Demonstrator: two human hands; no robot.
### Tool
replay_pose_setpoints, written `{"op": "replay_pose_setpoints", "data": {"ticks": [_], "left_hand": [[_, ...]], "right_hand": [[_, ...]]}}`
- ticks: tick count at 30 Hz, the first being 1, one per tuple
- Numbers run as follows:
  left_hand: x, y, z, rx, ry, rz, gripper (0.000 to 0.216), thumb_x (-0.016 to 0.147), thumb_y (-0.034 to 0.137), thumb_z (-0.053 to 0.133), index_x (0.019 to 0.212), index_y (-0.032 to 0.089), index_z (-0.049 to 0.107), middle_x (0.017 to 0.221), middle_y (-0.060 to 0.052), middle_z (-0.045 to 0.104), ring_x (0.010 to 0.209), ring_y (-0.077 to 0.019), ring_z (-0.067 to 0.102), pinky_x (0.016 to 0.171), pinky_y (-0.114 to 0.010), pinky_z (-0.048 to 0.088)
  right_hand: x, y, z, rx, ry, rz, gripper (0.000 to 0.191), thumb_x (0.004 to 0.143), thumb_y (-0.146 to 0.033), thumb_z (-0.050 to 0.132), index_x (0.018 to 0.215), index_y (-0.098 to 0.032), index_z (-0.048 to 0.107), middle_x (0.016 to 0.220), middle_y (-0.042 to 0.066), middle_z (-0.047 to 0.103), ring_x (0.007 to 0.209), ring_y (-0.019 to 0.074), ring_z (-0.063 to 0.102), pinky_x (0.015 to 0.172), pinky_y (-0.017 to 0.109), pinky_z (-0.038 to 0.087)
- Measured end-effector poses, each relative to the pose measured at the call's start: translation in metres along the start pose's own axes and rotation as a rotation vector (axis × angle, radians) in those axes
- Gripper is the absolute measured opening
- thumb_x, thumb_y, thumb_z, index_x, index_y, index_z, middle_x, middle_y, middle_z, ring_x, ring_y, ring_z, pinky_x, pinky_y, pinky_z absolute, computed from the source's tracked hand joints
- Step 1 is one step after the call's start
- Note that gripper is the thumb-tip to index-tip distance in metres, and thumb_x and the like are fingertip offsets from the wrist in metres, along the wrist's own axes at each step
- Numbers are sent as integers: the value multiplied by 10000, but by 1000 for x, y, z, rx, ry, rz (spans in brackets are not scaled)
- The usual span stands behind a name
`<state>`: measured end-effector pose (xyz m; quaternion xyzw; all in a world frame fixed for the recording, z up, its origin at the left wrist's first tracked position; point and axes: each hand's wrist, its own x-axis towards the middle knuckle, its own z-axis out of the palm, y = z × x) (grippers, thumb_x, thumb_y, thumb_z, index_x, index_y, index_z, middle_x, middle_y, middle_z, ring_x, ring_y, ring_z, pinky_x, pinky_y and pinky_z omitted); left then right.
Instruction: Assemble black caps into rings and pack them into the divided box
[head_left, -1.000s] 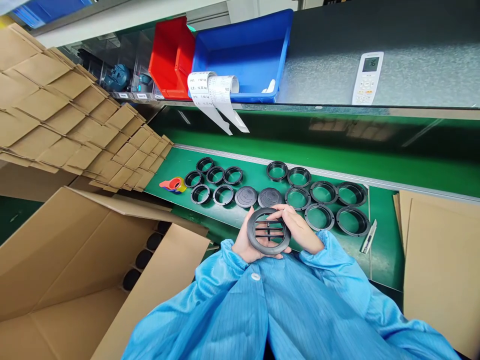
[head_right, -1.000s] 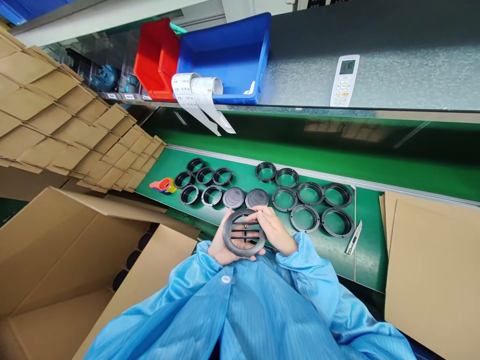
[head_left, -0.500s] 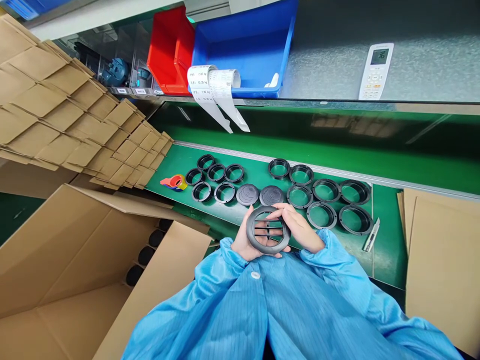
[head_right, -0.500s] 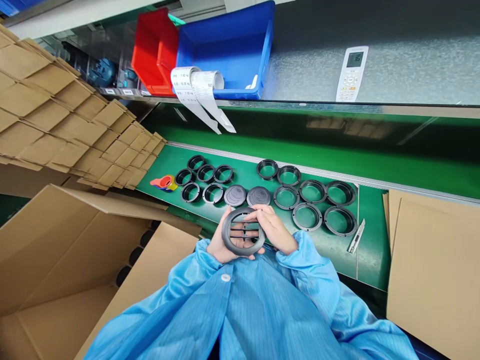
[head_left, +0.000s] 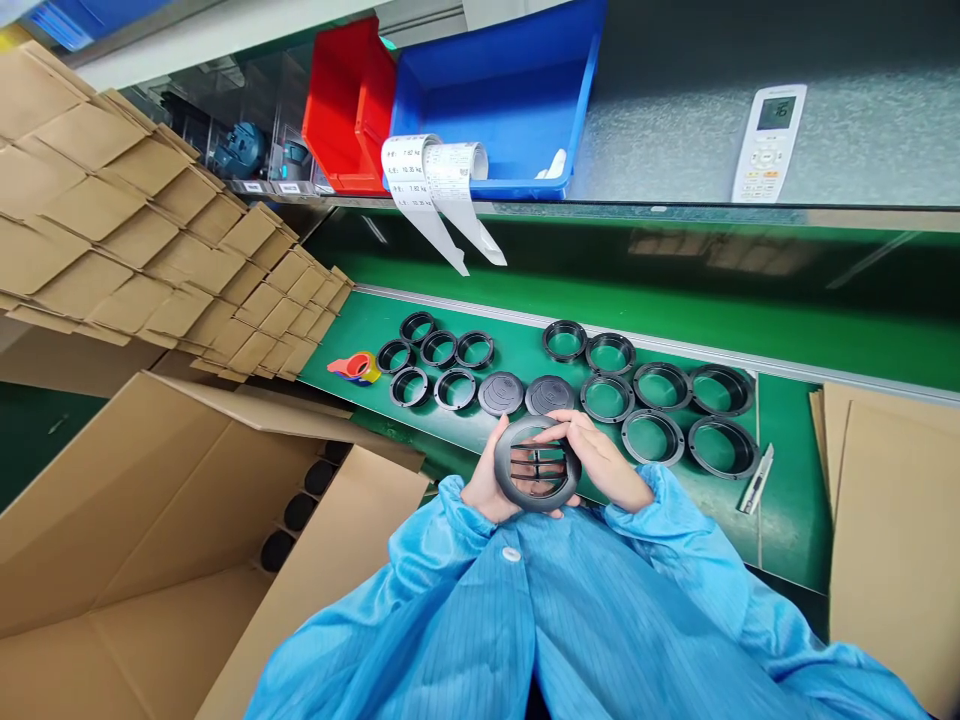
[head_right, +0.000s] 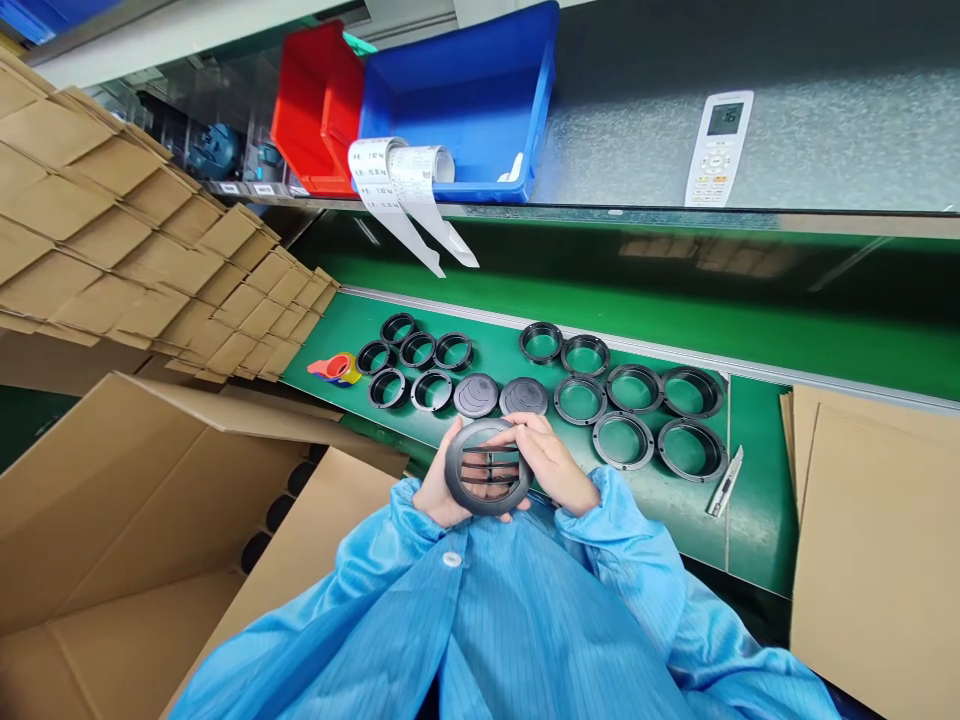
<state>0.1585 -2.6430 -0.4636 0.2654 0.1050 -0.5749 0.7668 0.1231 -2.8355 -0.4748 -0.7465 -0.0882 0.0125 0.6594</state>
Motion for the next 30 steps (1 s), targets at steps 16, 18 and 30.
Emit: {"op": "replay_pose_setpoints", "data": {"ticks": [16,18,30], "left_hand": [[21,8,-34,-173,401,15,687,942,687,399,1237,110,625,986,-152,725,979,-321,695,870,-436,557],[28,11,-37,-124,400,-1,702,923,702,432,1264,114,610,987,-152,726,984,-315,694,875,-427,557],[49,49,-121,1092,848,453,606,825,578,572,1251,148,603,1348,-177,560,1308,-340,479,1168,-518,324]], "right_hand": [[10,54,25,-584,-423,6,1071,799,-630,715,1597,-178,162,1637,202,-22,1516,374,-9,1220,565,199],[18,52,23,-523,-448,82,1204,705,-582,811,1602,-179,115,1631,204,-42,1514,378,-18,1226,550,179],[47,116,30,-735,30,181,1114,644,-436,808,1560,-154,239,1398,202,272,1336,404,313,1135,566,318]]}}
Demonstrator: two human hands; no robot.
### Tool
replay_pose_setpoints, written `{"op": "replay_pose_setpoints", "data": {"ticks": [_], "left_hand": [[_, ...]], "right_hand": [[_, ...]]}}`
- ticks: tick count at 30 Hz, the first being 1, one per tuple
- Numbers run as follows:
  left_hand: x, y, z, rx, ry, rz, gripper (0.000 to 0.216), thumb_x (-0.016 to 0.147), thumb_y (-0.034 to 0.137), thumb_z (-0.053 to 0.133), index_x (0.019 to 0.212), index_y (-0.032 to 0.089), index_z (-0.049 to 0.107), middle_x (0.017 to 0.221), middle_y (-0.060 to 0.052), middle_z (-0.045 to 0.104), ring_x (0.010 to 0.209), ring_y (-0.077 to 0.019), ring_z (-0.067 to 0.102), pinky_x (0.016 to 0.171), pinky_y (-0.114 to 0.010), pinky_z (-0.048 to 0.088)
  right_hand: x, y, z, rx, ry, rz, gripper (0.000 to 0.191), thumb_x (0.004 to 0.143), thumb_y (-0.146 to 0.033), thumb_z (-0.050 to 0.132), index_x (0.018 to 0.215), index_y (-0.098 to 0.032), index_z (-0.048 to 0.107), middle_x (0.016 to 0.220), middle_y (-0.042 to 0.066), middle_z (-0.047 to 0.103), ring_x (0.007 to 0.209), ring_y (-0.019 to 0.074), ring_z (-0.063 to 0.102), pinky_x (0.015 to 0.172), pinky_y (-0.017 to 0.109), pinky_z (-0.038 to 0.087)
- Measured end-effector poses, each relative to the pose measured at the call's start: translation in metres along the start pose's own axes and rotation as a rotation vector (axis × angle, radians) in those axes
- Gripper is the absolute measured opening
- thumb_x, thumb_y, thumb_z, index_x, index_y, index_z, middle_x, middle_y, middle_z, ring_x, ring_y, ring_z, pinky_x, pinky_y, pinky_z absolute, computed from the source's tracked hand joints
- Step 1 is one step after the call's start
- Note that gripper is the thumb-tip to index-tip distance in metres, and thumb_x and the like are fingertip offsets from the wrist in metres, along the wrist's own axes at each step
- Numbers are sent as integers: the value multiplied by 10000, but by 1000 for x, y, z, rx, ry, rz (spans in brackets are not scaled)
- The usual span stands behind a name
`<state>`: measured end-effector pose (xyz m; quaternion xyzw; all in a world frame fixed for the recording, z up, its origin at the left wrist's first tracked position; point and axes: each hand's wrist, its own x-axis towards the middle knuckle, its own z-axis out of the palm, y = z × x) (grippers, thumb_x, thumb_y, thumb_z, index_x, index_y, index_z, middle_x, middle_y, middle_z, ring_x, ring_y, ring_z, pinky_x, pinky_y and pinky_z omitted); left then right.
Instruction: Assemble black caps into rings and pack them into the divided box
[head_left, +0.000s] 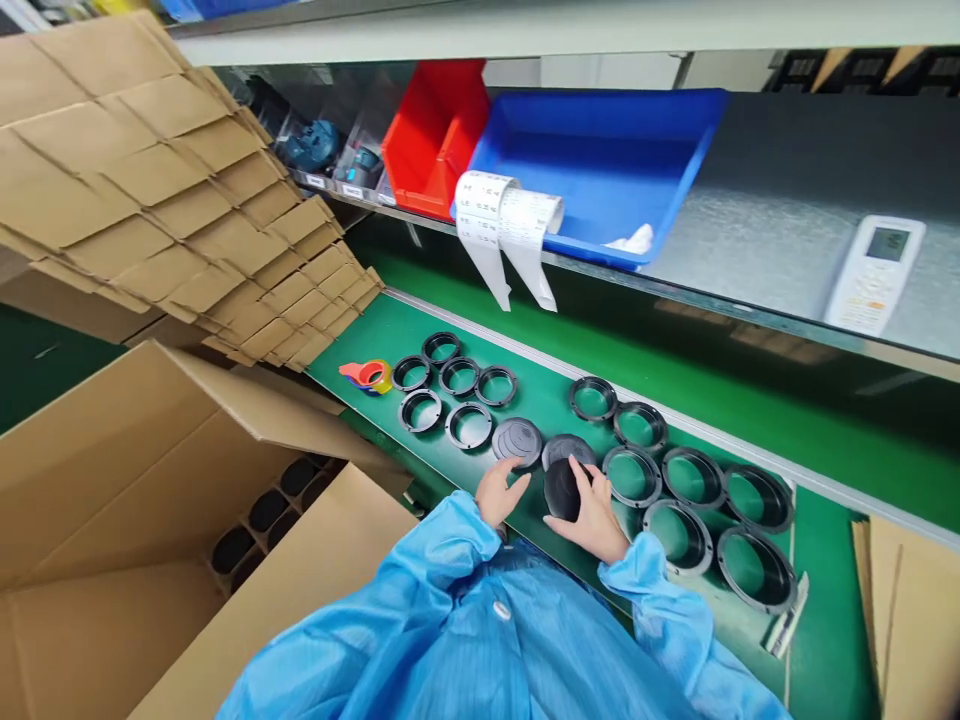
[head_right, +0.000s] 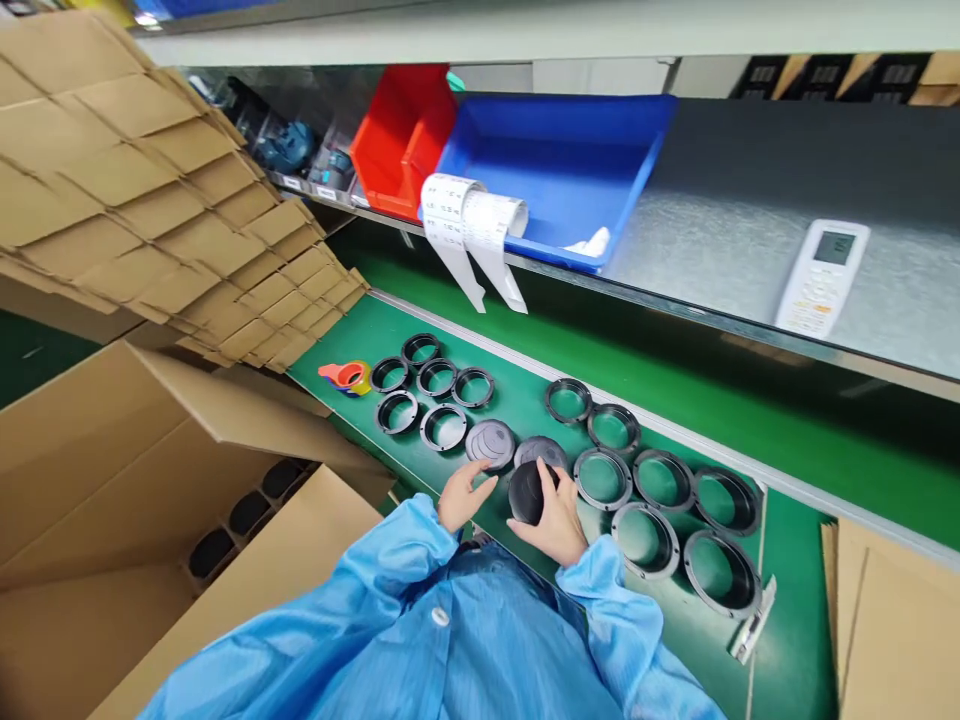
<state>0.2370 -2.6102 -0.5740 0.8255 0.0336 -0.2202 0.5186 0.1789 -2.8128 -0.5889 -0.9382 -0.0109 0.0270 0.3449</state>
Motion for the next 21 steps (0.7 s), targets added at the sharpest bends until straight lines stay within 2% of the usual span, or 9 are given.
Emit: {"op": "replay_pose_setpoints", "data": {"ticks": [1,3,6,8,10,12,16,19,21], "left_hand": [[6,-6,-9,55,56,44,555,791,461,628,1259,161,606,1399,-158,528,1376,-331,401,1214,-497,245],[16,-20,-29,151,159,85,599,746,292,633,1328,169,564,1496,-137,447,1459,-325,269,1240,-514,156],[22,-49,-57,237,324,40,742,749,214,564,1465,113,399,1590,-159,292,1507,-341,131,1234,-571,113],[19,-71,-76,253,401,-1,744,776,230,519,1482,67,348,1573,-192,304,1498,-342,169,1241,-550,138],[10,-94,-93,238,424,-25,701,796,265,485,1459,64,379,1513,-201,399,1451,-331,299,1231,-526,218],[-3,-114,-107,200,428,-47,652,809,305,463,1422,86,434,1451,-194,479,1386,-323,410,1200,-524,300],[-27,-140,-124,84,458,-105,563,846,390,436,1324,111,539,1387,-199,534,1329,-337,481,1154,-541,366],[-36,-149,-134,-19,461,-129,495,854,421,456,1240,147,598,1313,-184,585,1246,-332,548,1100,-537,425],[-40,-152,-141,-77,467,-143,443,854,417,469,1185,169,627,1261,-173,610,1187,-325,581,1065,-533,453]], "right_hand": [[13,-4,4,-29,22,-24,1108,652,-454,801,1559,-151,241,1389,204,281,1319,406,326,1123,567,328],[45,-21,15,-66,48,-91,1112,652,-482,796,1558,-148,245,1392,206,286,1295,405,342,1104,557,350],[97,-66,43,-130,15,-206,1123,636,-507,802,1550,-131,269,1410,224,286,1300,409,339,1108,548,343],[130,-97,68,-206,-50,-280,1134,623,-519,815,1544,-116,291,1423,245,299,1328,420,322,1146,573,271],[157,-122,95,-296,-109,-321,1139,615,-523,829,1540,-108,308,1438,264,318,1350,427,312,1175,597,177],[177,-135,122,-370,-150,-325,1136,626,-526,831,1539,-96,309,1452,279,335,1361,429,315,1187,598,120],[190,-130,161,-455,-220,-342,1133,675,-591,794,1544,-73,285,1501,302,306,1379,452,306,1179,606,118],[185,-126,171,-498,-210,-410,1098,737,-642,731,1529,-23,291,1553,318,216,1428,462,230,1176,608,149],[180,-136,169,-513,-168,-468,1021,817,-661,631,1518,1,295,1569,315,190,1455,453,185,1171,616,175]]}}
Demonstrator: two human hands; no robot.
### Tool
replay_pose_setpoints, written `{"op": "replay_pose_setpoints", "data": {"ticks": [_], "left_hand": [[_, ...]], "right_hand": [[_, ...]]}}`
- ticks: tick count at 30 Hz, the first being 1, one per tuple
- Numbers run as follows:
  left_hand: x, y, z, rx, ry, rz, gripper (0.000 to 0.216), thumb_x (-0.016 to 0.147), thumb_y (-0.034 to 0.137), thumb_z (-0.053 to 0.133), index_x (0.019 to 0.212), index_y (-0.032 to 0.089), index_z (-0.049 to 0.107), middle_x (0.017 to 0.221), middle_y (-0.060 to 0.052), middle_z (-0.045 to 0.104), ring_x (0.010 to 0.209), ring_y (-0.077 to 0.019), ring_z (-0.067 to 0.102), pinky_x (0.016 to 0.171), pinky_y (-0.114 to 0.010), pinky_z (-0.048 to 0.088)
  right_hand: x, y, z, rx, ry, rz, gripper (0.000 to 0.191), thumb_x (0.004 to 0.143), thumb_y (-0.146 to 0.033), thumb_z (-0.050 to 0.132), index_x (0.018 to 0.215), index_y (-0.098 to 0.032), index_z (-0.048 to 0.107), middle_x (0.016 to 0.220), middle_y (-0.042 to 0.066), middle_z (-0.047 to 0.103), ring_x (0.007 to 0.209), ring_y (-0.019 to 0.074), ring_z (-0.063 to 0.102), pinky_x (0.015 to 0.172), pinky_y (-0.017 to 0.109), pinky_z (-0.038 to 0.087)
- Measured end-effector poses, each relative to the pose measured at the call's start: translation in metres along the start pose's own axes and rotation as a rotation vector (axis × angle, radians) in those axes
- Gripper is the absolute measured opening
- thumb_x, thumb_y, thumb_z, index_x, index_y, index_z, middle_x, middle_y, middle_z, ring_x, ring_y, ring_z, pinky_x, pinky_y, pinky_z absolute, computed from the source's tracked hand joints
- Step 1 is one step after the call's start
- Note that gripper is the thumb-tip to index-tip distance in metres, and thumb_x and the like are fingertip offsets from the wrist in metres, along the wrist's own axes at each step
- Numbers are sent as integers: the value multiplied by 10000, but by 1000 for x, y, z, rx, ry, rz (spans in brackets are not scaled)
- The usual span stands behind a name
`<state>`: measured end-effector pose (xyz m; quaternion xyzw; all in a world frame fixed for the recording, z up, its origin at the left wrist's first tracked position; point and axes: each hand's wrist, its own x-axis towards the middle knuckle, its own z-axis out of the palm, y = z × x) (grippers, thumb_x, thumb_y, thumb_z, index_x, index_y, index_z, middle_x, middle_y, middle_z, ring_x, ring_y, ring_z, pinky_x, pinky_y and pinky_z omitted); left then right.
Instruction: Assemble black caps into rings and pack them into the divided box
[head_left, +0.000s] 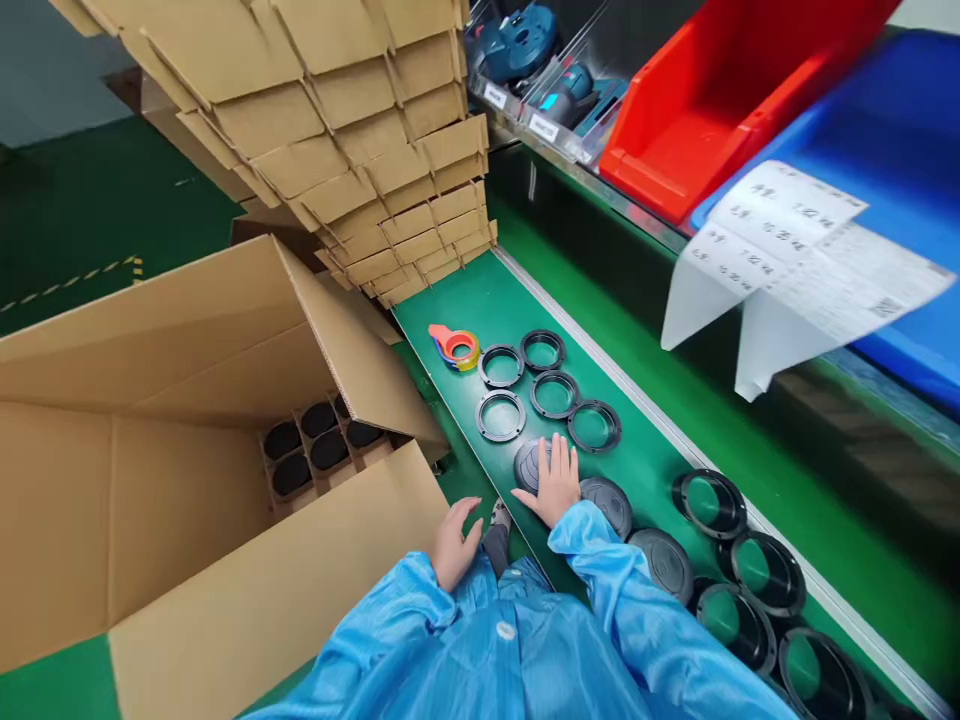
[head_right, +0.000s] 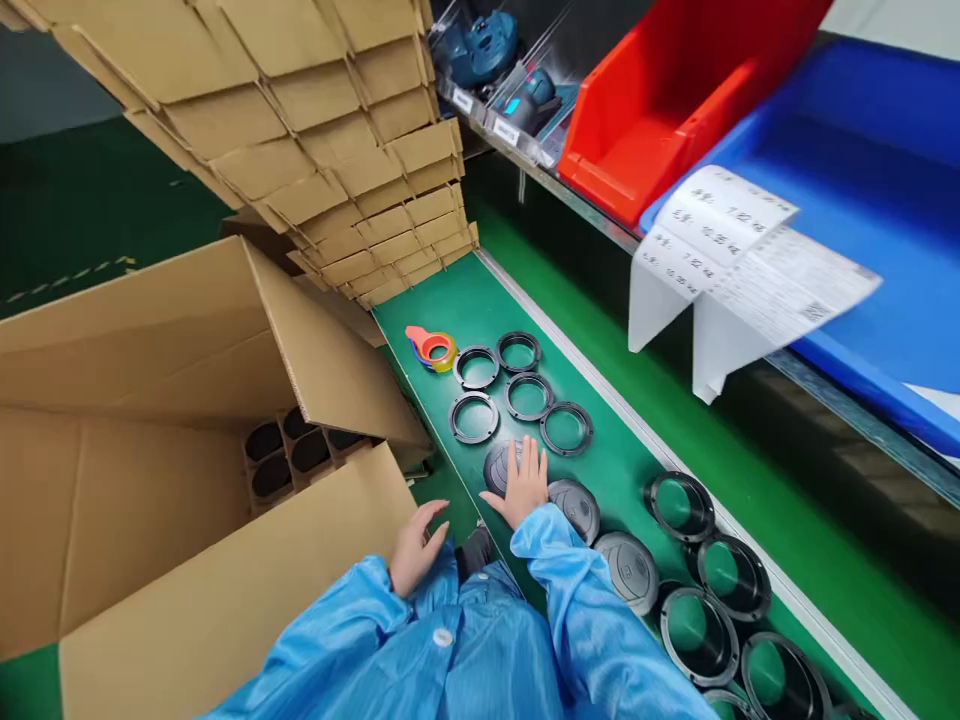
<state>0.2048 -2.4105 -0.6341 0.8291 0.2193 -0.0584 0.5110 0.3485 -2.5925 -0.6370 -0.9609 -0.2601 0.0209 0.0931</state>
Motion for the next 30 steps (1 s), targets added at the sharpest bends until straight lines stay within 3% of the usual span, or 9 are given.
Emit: {"op": "replay_pose_setpoints", "data": {"ticks": [5,9,12,15,17,19,21,25,30], "left_hand": [[0,9,-7,-55,47,-26,311,852,310,474,1052,197,683,1114,-136,673,1100,-288,620,1011,-476,493],[26,20,9,-31,45,33,291,846,224,473,1020,194,704,1066,-114,692,1023,-235,648,937,-381,534],[48,28,15,15,-53,135,342,864,194,448,1094,189,701,1122,-109,684,1068,-221,630,978,-356,514],[61,39,11,59,-223,262,502,790,117,484,1265,172,638,1302,-138,608,1258,-274,517,1130,-454,387],[73,49,14,97,-337,347,750,685,87,598,1424,178,513,1529,-170,392,1443,-370,270,1197,-594,192],[89,62,27,297,-439,446,952,653,117,727,1523,267,369,1641,-152,139,1497,-421,70,1176,-667,102],[100,77,45,553,-511,529,1112,609,215,868,1547,351,286,1658,-140,-8,1499,-448,-13,1157,-690,98],[102,101,71,860,-558,500,1252,532,264,954,1549,404,237,1655,-145,-62,1493,-469,-58,1125,-732,110],[94,111,83,917,-482,429,1174,589,233,897,1548,404,243,1657,-141,-32,1486,-489,-17,1079,-743,210]], "right_hand": [[-5,-23,-11,9,160,36,854,967,-526,421,1584,-32,99,1602,278,132,1486,451,118,1151,669,201],[-5,-8,29,28,211,25,766,989,-450,399,1597,-84,112,1599,259,175,1463,439,237,1145,684,220],[-3,-9,43,39,191,92,759,978,-470,401,1581,-60,190,1592,265,194,1462,446,229,1147,692,202],[-12,-27,22,77,95,147,695,964,-405,384,1537,-22,286,1549,284,278,1447,438,241,1132,664,247],[-22,-31,4,144,8,162,642,937,-311,380,1524,-61,314,1556,237,289,1458,381,230,1159,609,250],[-38,-20,-11,163,5,209,638,916,-266,374,1531,-117,297,1573,185,270,1464,334,224,1192,589,204],[-62,3,-23,121,43,288,654,903,-302,409,1526,-138,294,1572,175,252,1457,339,222,1196,608,167],[-116,55,-37,20,99,450,756,851,-448,527,1504,-122,327,1543,219,235,1427,413,220,1152,652,202],[-147,83,-33,-28,-14,506,869,784,-423,664,1535,-184,299,1589,218,137,1449,423,192,1151,632,191]]}}
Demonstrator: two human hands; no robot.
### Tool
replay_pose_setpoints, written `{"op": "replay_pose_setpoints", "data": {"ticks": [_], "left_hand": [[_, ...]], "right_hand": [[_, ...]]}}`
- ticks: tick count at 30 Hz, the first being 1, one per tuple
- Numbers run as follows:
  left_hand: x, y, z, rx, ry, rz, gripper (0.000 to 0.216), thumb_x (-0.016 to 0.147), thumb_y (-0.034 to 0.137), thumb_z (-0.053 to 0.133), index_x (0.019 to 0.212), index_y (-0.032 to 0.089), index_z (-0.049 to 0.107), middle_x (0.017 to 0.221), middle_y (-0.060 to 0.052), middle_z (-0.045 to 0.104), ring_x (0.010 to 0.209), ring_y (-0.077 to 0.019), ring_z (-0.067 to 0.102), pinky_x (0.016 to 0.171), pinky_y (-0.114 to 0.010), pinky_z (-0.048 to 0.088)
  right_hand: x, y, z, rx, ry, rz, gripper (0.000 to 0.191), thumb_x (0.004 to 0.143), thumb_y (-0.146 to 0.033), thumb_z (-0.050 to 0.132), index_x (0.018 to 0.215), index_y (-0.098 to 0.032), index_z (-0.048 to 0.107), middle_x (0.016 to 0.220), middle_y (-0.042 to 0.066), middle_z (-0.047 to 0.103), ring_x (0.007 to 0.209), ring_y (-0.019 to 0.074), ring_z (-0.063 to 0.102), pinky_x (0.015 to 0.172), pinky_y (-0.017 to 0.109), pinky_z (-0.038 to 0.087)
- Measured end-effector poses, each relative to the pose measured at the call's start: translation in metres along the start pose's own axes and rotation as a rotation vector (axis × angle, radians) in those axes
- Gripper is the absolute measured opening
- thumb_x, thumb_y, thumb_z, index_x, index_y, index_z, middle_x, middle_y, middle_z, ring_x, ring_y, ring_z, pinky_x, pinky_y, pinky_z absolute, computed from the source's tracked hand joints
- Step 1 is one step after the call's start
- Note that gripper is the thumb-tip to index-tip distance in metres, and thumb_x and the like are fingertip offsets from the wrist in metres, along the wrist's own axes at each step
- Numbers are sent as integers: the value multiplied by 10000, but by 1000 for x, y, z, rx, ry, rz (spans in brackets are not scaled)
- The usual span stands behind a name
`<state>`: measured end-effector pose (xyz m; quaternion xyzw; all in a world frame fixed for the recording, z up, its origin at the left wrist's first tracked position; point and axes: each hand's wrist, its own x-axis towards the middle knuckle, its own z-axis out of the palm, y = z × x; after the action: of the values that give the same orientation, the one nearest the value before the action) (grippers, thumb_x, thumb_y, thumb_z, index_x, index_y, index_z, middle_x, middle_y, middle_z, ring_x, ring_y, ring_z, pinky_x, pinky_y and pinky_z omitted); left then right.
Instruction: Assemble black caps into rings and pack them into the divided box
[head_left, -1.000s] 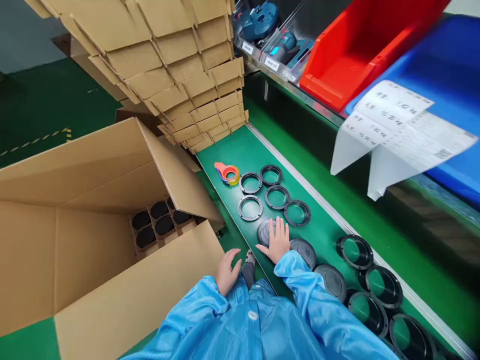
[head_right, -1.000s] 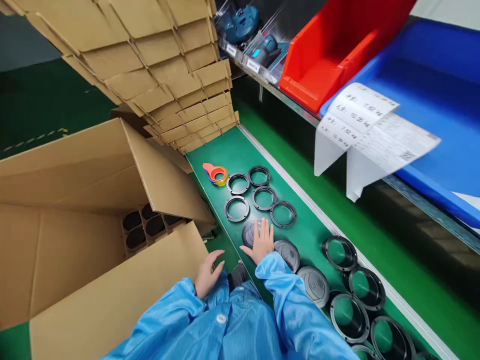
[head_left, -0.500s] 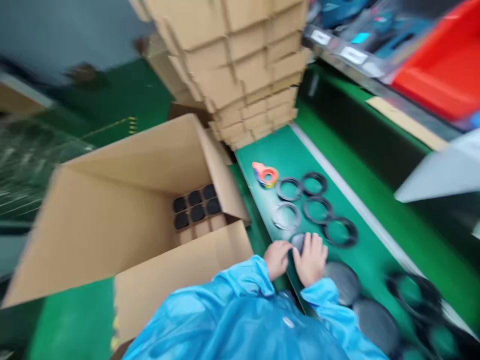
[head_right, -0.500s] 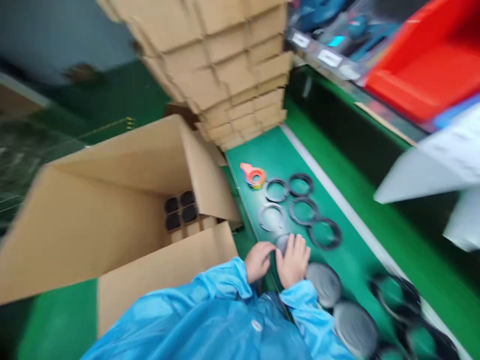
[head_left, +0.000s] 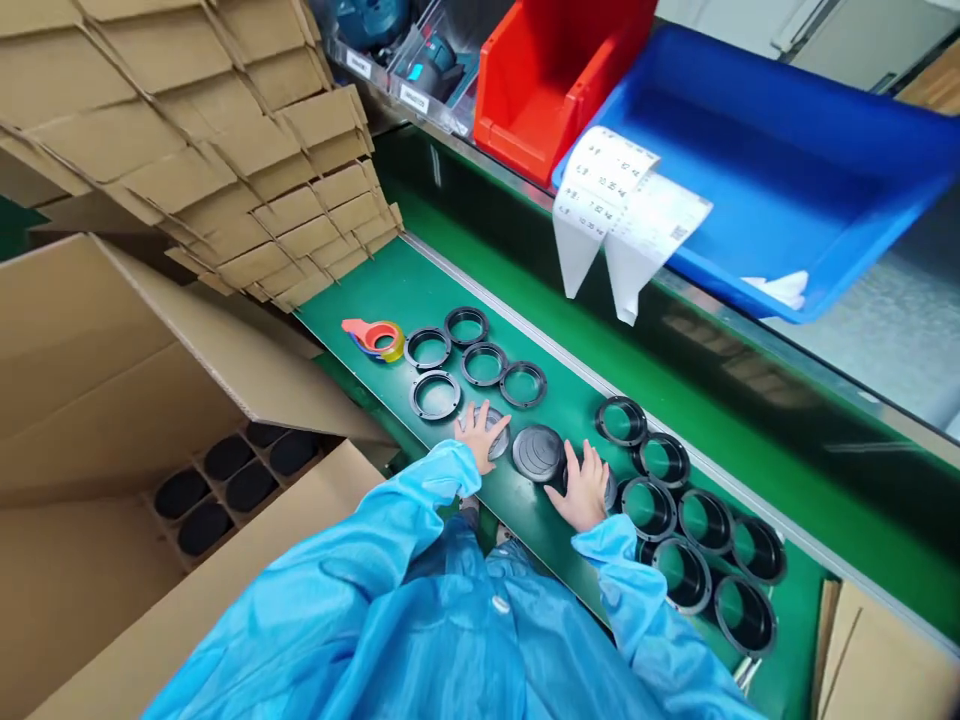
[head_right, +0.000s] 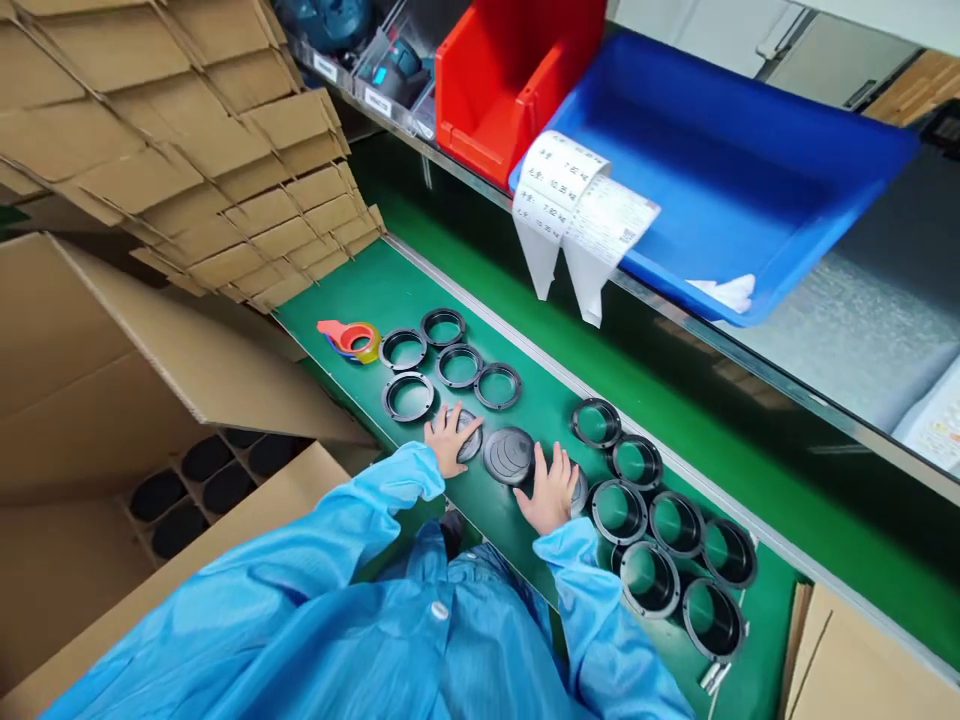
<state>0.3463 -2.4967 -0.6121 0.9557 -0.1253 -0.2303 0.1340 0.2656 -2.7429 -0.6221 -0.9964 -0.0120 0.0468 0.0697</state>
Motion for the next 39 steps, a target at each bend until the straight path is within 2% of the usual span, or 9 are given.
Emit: {"op": "replay_pose_setpoints", "data": {"ticks": [7,12,18,22,26,29,31,35,39], "left_hand": [[-41,36,13,-55,97,-164,1133,563,204,833,1542,360,286,1617,-207,114,1444,-515,167,1025,-667,358],[-116,41,33,-189,250,-253,1160,515,325,862,1518,427,289,1612,-129,103,1457,-442,163,1087,-615,349],[-221,1,44,-349,636,-229,1108,538,291,840,1506,410,313,1582,-91,86,1438,-427,164,1132,-633,312],[-288,-67,35,-366,924,-496,979,635,247,781,1497,365,332,1563,-85,145,1422,-376,222,1175,-581,297],[-336,-177,27,-387,984,-914,915,704,306,770,1506,305,330,1543,-112,173,1402,-384,250,1197,-543,273],[-345,-273,25,-386,790,-1064,1004,694,382,796,1542,307,263,1543,-122,134,1389,-400,260,1195,-506,281],[-342,-336,29,-365,609,-1069,1047,692,441,800,1555,337,217,1549,-116,115,1384,-393,273,1174,-477,314],[-335,-457,65,-394,347,-1045,1093,659,425,820,1550,423,186,1566,-126,158,1380,-418,301,1083,-522,393],[-350,-549,137,-438,31,-1084,1173,564,268,877,1538,424,242,1585,-191,199,1385,-512,291,1032,-639,376]], "right_hand": [[1,32,17,-123,-107,-43,1078,698,-474,761,1572,-192,196,1591,286,74,1465,460,155,1116,671,149],[23,14,34,-116,10,-386,1055,728,-537,702,1573,-226,154,1591,282,-9,1445,505,160,1079,671,212],[30,-21,39,2,62,-307,914,776,-574,605,1544,-214,267,1428,288,313,1228,541,428,885,633,422],[24,-49,16,114,98,-217,1009,724,-753,561,1516,-162,356,1326,288,422,1139,568,481,844,657,455],[4,-146,-14,378,-158,-541,1001,782,-688,566,1554,-151,223,1367,220,469,1260,434,476,1050,607,411],[-17,-265,-25,525,-425,-799,896,830,-495,604,1562,-244,151,1529,133,321,1411,332,346,1161,540,338],[-22,-353,-20,527,-499,-905,941,796,-409,634,1571,-253,125,1520,125,300,1429,320,308,1173,530,324],[1,-512,42,385,-412,-958,1060,727,-419,695,1585,-196,115,1467,186,272,1397,376,287,1139,549,336],[27,-615,158,-26,-410,-995,1168,601,-423,808,1574,-159,218,1460,256,284,1334,449,333,1067,550,371]]}}
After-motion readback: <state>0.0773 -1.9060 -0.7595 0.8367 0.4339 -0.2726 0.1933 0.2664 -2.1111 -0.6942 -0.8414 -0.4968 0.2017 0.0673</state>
